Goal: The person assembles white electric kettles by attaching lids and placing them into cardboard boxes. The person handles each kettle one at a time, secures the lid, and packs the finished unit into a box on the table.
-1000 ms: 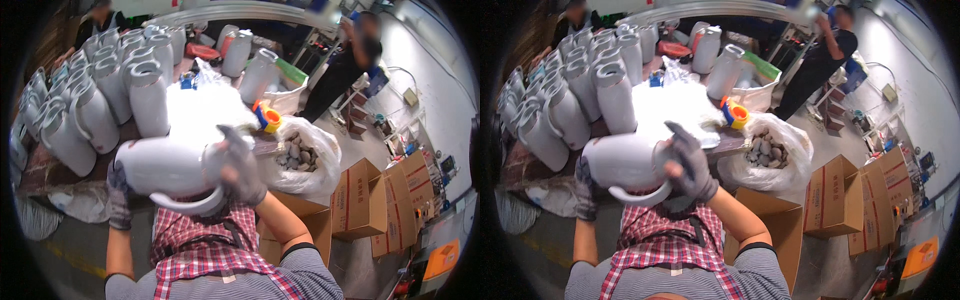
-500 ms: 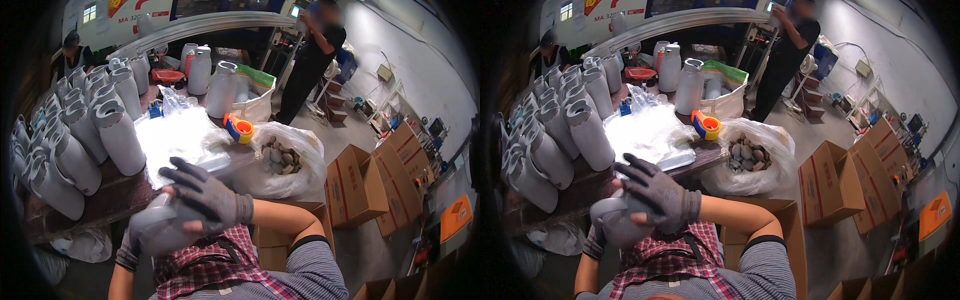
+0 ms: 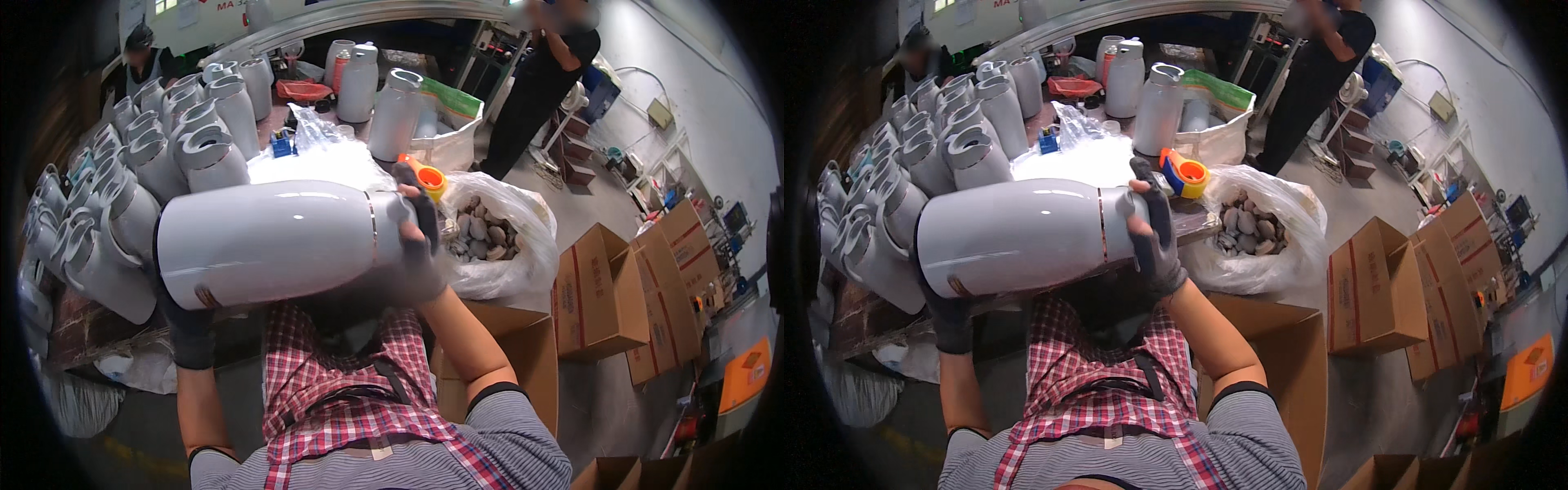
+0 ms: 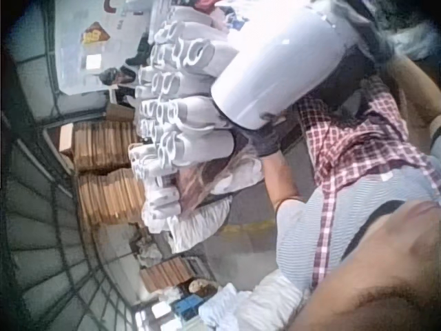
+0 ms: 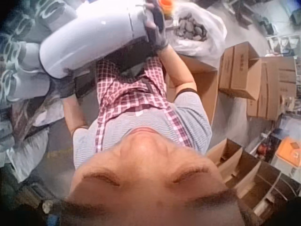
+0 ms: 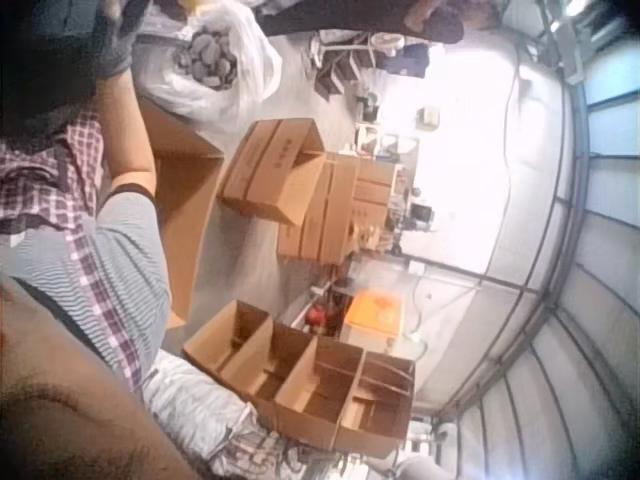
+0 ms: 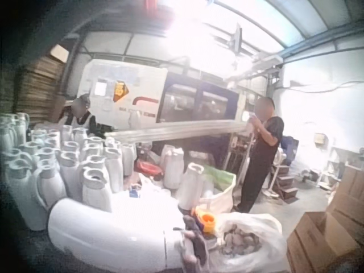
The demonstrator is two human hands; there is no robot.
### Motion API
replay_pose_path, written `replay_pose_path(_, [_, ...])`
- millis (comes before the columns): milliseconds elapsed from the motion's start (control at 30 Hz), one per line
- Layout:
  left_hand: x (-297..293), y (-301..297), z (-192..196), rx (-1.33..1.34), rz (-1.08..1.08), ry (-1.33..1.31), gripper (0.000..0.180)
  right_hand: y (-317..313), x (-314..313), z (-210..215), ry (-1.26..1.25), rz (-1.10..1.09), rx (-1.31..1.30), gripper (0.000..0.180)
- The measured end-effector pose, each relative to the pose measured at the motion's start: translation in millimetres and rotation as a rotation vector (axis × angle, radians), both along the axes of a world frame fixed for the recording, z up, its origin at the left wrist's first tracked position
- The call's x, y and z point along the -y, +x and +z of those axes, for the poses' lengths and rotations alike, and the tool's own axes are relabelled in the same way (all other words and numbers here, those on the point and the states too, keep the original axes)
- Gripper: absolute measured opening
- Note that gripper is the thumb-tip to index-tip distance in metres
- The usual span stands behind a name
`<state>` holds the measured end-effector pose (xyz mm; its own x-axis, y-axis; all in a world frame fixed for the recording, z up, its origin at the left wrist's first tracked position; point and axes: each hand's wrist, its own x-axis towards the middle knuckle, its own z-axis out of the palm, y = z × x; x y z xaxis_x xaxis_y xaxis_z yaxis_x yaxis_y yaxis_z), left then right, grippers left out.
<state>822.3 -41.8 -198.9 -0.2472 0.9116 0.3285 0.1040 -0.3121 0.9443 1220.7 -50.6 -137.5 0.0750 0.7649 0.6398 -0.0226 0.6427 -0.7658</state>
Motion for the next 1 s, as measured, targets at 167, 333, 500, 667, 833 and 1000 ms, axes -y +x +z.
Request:
replay_pose_path(167, [16.1,17.4,11.5,0.489,-0.482,-0.342,0.056,9.6,4.7,4.1,0.125,0.254,0.035,0.061])
replay_pose_path(333, [28.2,40.3,44.6,0.221,-0.327,-0.103,0.057,2.9,9.2,6.8,-0.118,0.325,-0.221,0.053])
replay_pose_path(500, [55.9,72.0,89.6,-0.043,-0.189,0.303,0.059,16.6,-10.6,25.2,-0.345,0.538,-0.541,0.045])
replay_pose_path(667, [63.4,89.2,119.4,-0.282,-0.082,0.851,0.054,31.2,-32.8,35.7,-0.511,0.505,-0.505,0.05])
replay_pose_path(833, [68.3,81.9,154.9,-0.633,-0.443,1.036,0.042,47.0,-38.1,30.7,-0.634,0.477,-0.427,0.058])
replay_pose_path(1000, [31.0,45.5,77.7,-0.326,-0.551,0.603,0.089,55.3,-42.2,-3.2,-0.636,0.305,-0.246,0.06])
